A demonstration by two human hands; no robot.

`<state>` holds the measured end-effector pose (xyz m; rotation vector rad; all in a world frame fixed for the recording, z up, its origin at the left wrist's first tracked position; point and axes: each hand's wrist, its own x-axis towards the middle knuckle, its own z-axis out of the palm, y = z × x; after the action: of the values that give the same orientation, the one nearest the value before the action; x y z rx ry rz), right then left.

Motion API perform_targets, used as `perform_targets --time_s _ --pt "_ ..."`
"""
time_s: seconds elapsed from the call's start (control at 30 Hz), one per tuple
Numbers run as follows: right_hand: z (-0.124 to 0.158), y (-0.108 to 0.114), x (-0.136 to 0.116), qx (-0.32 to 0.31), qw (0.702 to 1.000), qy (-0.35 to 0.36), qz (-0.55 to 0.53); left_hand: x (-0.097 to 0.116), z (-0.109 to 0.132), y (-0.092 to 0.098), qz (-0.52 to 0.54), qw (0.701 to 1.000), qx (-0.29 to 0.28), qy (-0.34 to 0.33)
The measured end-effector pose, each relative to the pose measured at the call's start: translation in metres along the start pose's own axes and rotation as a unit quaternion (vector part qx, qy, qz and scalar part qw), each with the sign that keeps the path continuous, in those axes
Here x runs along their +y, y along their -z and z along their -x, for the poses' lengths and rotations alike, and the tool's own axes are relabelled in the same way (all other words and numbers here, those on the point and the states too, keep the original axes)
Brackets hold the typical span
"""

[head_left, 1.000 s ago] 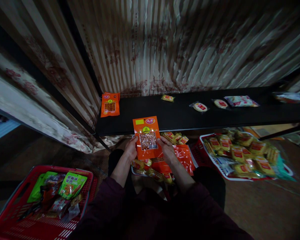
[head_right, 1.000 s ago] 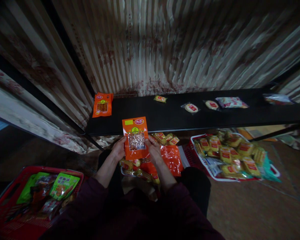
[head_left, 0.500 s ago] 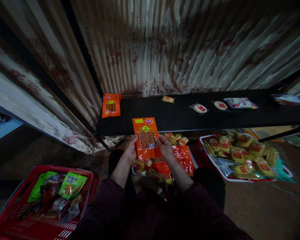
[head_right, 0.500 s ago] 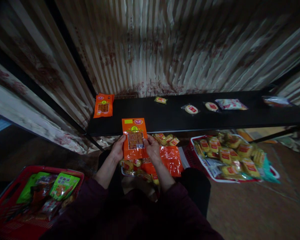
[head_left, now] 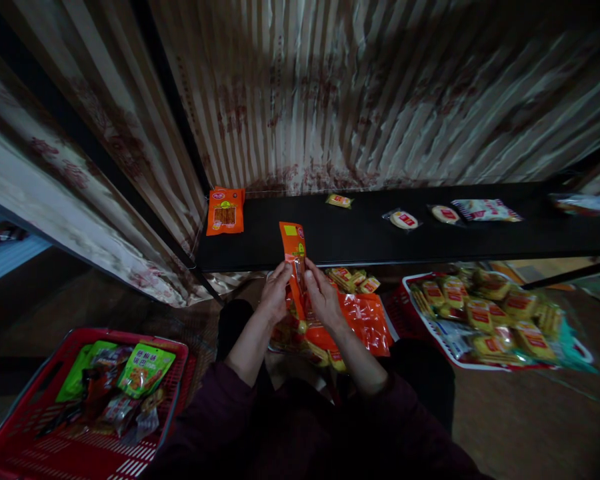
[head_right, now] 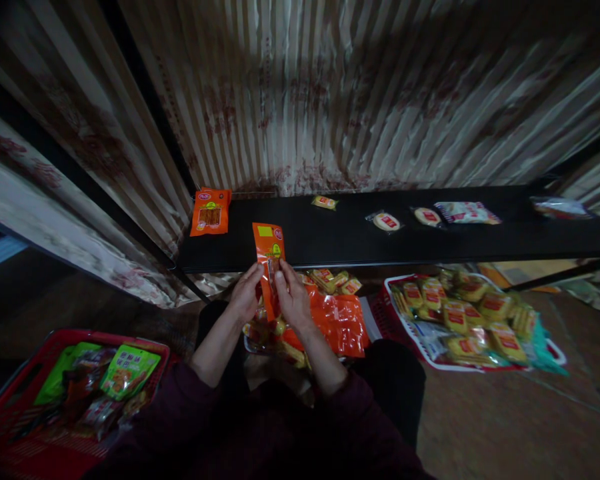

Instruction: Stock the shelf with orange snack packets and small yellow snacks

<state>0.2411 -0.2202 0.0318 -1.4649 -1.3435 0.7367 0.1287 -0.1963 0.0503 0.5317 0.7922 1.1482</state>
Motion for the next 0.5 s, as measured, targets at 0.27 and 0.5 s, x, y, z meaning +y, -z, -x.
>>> perform_targets --time_s 0.27,0.5 --pt "0.001 0.004 -0.014 -0.069 0.983 -0.048 -0.161 -0.009 0.006 -0.015 -0.076 0.994 -0.033 -0.066" --pt "-0.001 0.007 -0.006 0.062 0.94 -0.213 -0.259 -0.012 0.007 -0.009 -0.166 0.984 -0.035 -0.06"
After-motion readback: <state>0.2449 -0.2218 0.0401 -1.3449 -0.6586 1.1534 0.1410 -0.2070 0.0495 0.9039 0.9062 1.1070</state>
